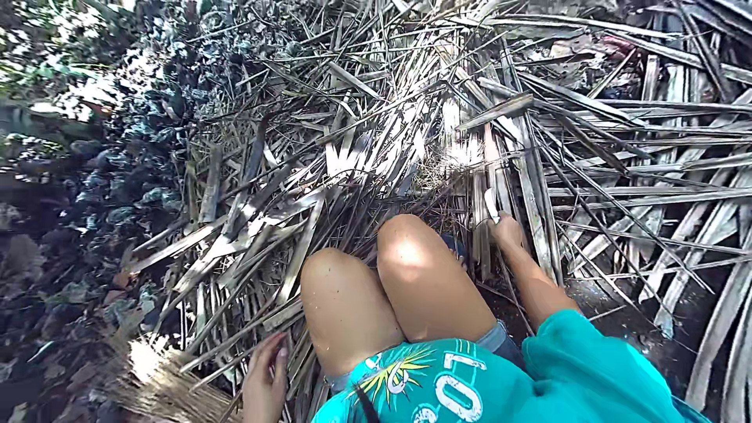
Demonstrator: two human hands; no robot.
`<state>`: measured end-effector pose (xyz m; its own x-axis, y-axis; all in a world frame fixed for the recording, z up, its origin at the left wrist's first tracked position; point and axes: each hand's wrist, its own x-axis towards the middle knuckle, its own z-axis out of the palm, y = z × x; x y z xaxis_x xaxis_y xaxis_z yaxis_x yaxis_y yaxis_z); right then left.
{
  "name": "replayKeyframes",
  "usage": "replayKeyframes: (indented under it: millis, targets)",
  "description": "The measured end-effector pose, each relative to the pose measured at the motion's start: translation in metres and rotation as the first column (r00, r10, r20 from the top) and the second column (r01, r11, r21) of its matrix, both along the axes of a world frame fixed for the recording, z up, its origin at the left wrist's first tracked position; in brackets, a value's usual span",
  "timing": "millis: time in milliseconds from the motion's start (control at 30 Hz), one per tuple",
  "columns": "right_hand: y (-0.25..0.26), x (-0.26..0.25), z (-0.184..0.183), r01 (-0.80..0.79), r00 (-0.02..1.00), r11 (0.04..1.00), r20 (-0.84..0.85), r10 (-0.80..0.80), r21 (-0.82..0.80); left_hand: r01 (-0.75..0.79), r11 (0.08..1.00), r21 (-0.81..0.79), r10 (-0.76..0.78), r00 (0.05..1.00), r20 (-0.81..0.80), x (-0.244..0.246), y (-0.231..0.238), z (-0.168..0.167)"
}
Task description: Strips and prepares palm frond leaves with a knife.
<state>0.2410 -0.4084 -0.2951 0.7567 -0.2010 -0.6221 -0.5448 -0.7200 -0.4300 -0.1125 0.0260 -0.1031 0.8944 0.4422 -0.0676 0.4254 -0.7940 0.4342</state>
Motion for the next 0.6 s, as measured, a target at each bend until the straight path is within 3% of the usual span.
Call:
replayKeyframes:
  millis: [100,167,300,433,500,600]
  targets:
    - [0.028,0.002,0.048,0.133,0.964,0.894,0.152,-0.216,0.427,-0.029,0.987,-0.155,0.052,0.987,0.151,0.062,-0.015,0.033]
    - [0.046,-0.003,0.099,0.147,0.923,0.808,0.214,-0.319,0.571,-0.009,0.948,-0.319,0.078,0.976,0.203,0.118,-0.034,0.06]
    - [0.063,-0.051,0.19,-0.023,0.904,0.774,0.344,-0.254,0.633,0.126,0.73,-0.672,-0.063,0.991,0.117,0.224,-0.095,0.089]
    - [0.078,-0.116,0.225,-0.218,0.878,0.788,0.469,-0.099,0.575,0.107,0.529,-0.842,-0.372,0.921,-0.117,0.305,-0.163,0.086]
    - [0.088,-0.133,0.228,-0.274,0.868,0.778,0.494,-0.053,0.566,0.117,0.549,-0.827,-0.467,0.864,-0.188,0.325,-0.186,0.081]
    - [0.096,-0.14,0.225,-0.316,0.872,0.725,0.489,-0.033,0.612,0.257,0.682,-0.685,-0.574,0.768,-0.283,0.339,-0.188,0.069]
